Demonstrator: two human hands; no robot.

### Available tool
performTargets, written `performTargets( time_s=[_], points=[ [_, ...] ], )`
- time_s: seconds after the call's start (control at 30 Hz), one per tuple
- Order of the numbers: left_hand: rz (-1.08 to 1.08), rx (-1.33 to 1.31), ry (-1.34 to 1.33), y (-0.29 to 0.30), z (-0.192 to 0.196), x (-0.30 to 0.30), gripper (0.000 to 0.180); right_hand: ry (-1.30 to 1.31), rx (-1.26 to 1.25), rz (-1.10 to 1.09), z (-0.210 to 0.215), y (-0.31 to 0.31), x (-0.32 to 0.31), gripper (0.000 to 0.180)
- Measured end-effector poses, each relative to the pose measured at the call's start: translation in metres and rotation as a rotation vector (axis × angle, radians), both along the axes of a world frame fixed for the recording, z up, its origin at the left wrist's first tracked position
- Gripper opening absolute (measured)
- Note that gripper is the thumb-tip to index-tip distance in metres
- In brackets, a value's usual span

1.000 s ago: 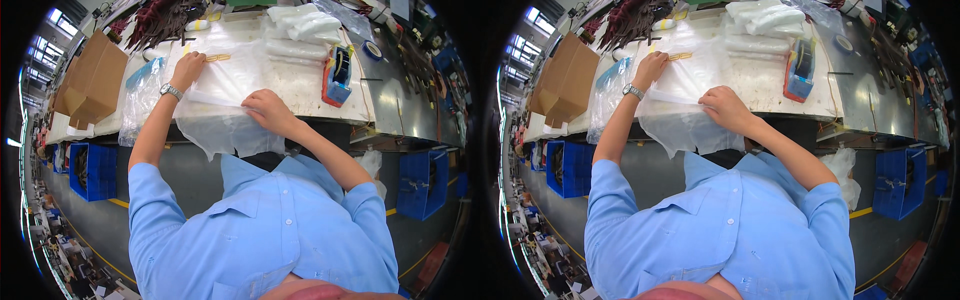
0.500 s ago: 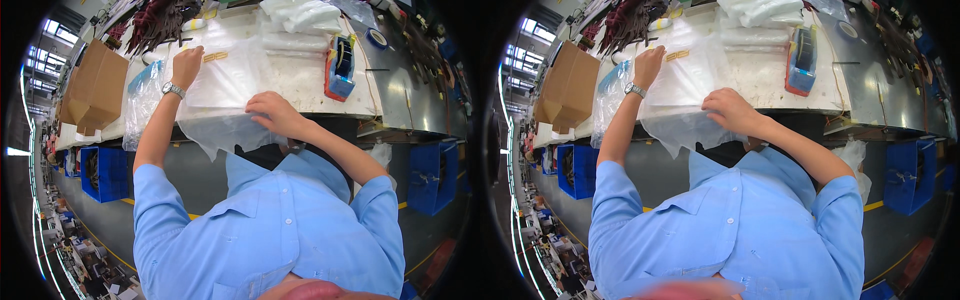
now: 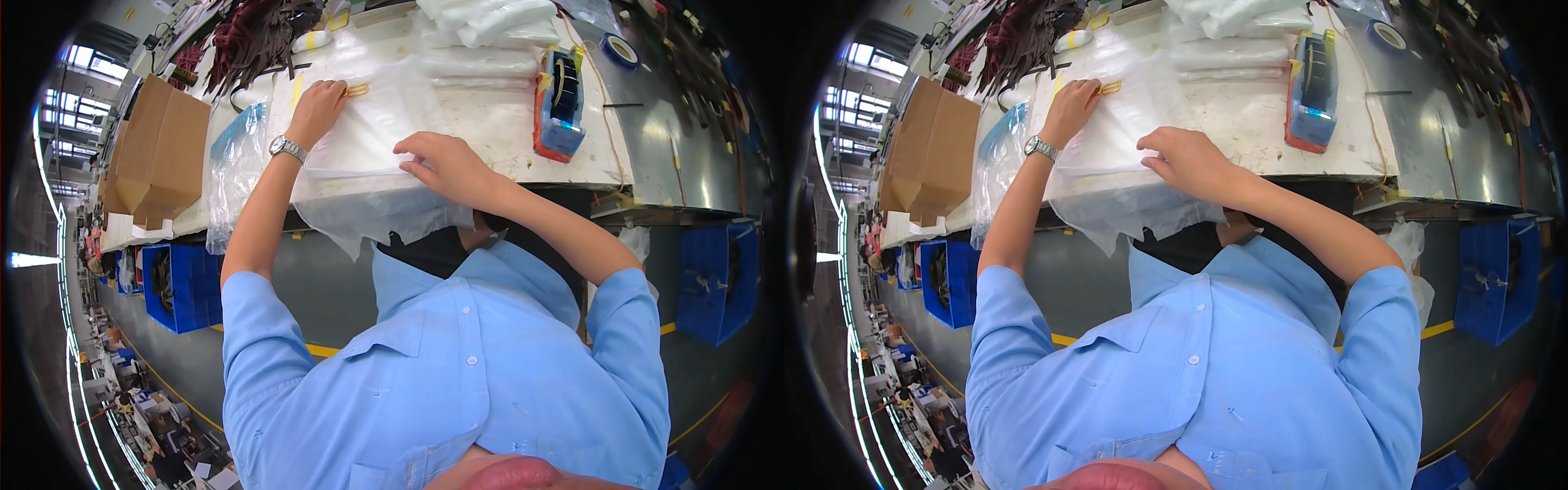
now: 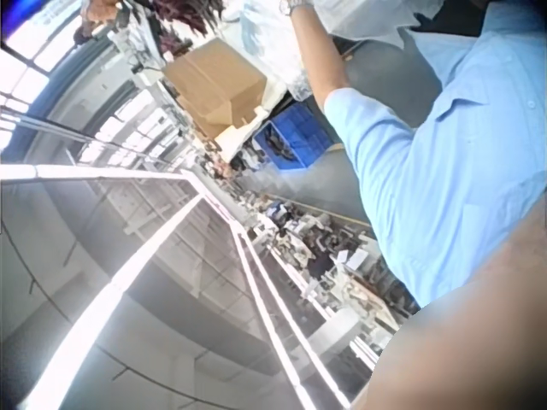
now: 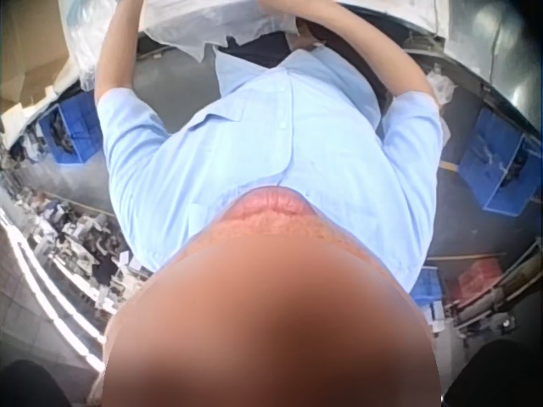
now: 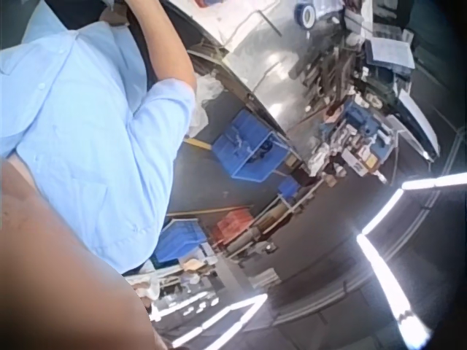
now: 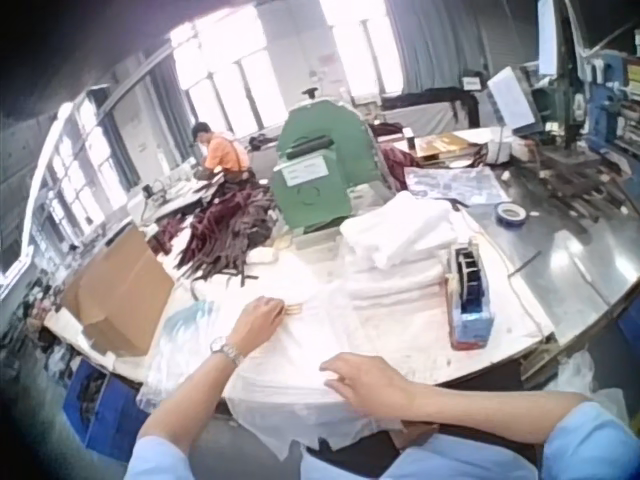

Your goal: Manually attaching small buckles to tape and then packaging them into protective foam and bags.

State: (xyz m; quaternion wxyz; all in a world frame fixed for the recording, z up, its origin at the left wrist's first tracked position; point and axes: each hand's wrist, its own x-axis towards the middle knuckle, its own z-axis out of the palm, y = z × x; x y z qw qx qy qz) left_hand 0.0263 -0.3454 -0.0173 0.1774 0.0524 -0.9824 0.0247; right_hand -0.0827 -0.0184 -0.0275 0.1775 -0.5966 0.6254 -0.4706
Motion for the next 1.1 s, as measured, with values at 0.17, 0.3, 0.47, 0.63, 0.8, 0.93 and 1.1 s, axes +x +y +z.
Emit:
performTargets(
  time_s=[0.17, 0.3, 0.47, 0.63, 0.8, 0.93, 1.1],
  points=[
    [0.062, 0.008, 0.030, -0.010, 0.002, -0.009, 0.014, 0.209, 0.022, 0.003, -0.010, -0.021, -0.002, 0.019],
    [-0.016, -0.070, 0.132, 0.009, 0.003, -0.015, 0.013, 0.236, -0.031, 0.045, -0.022, -0.017, 0.000, 0.018],
    [0.007, -0.158, 0.003, 0.021, -0.007, -0.023, 0.013, 0.244, -0.069, 0.056, -0.023, -0.014, 0.002, 0.019],
    [-0.006, -0.081, -0.065, 0.018, -0.004, -0.024, 0.016, 0.096, 0.031, -0.053, -0.014, -0.011, 0.006, 0.025],
    [0.004, -0.131, -0.101, 0.011, -0.006, -0.034, 0.020, 0.591, -0.059, -0.574, -0.021, -0.028, 0.001, 0.037],
    [0.071, -0.018, 0.000, 0.001, -0.009, -0.034, 0.020, 0.535, 0.115, -0.466, -0.021, -0.042, -0.005, 0.041],
    [0.148, 0.265, 0.082, 0.008, 0.006, -0.031, 0.024, 0.292, -0.045, -0.251, -0.046, -0.034, -0.020, 0.029]
  ],
)
